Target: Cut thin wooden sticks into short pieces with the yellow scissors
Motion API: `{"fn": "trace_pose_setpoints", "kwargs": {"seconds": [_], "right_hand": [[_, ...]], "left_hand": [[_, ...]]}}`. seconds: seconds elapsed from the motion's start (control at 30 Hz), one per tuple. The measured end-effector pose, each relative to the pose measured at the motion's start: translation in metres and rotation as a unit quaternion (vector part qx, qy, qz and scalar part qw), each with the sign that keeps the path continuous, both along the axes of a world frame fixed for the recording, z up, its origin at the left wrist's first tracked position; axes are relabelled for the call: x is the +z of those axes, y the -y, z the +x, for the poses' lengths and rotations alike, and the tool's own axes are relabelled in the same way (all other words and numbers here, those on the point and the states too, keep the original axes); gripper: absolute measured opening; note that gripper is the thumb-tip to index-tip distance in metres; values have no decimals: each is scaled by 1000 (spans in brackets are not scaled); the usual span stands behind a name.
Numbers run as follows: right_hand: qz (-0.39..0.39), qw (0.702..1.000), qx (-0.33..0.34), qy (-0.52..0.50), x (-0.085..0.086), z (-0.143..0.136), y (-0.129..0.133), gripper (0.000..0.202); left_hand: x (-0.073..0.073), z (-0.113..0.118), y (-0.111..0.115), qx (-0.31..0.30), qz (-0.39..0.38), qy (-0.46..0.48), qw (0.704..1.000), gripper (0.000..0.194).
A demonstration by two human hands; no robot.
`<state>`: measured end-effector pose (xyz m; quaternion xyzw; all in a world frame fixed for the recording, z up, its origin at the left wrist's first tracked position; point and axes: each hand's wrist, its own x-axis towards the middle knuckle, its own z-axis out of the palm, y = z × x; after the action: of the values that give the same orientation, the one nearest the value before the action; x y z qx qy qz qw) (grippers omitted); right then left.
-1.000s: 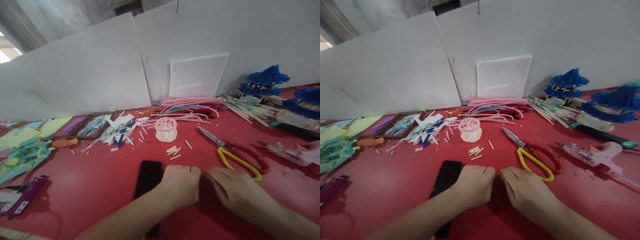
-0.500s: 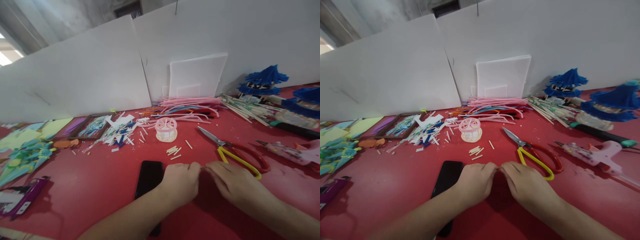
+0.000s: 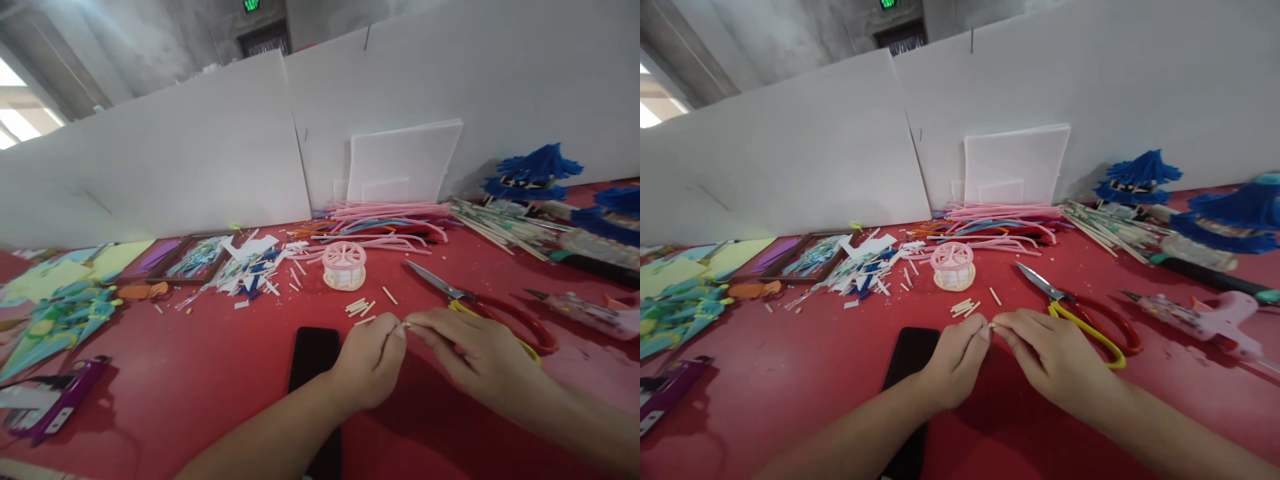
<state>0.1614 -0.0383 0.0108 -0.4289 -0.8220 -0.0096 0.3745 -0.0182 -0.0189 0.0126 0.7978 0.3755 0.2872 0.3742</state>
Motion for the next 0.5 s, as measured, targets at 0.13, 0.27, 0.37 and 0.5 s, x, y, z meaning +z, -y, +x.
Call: {"fn": "trace_pose_setpoints", "kwargs": {"seconds": [0.13, 0.27, 0.37, 0.5], "right_hand": [[-24, 1000, -1, 1, 4, -4, 0, 25], [-79, 985, 59, 143, 2, -6, 13, 27], [-186, 950, 123, 218, 11, -9, 26, 28], [-340, 910, 161, 176, 49, -7, 9, 25]], "left_hand": [[-2, 2, 0, 25, -23, 59, 998, 29], [-8, 4, -8, 133, -44, 105, 984, 30], [-13, 4, -16, 182, -88, 179, 963, 32], [-14, 6, -22, 167, -179, 229, 942, 25]]}}
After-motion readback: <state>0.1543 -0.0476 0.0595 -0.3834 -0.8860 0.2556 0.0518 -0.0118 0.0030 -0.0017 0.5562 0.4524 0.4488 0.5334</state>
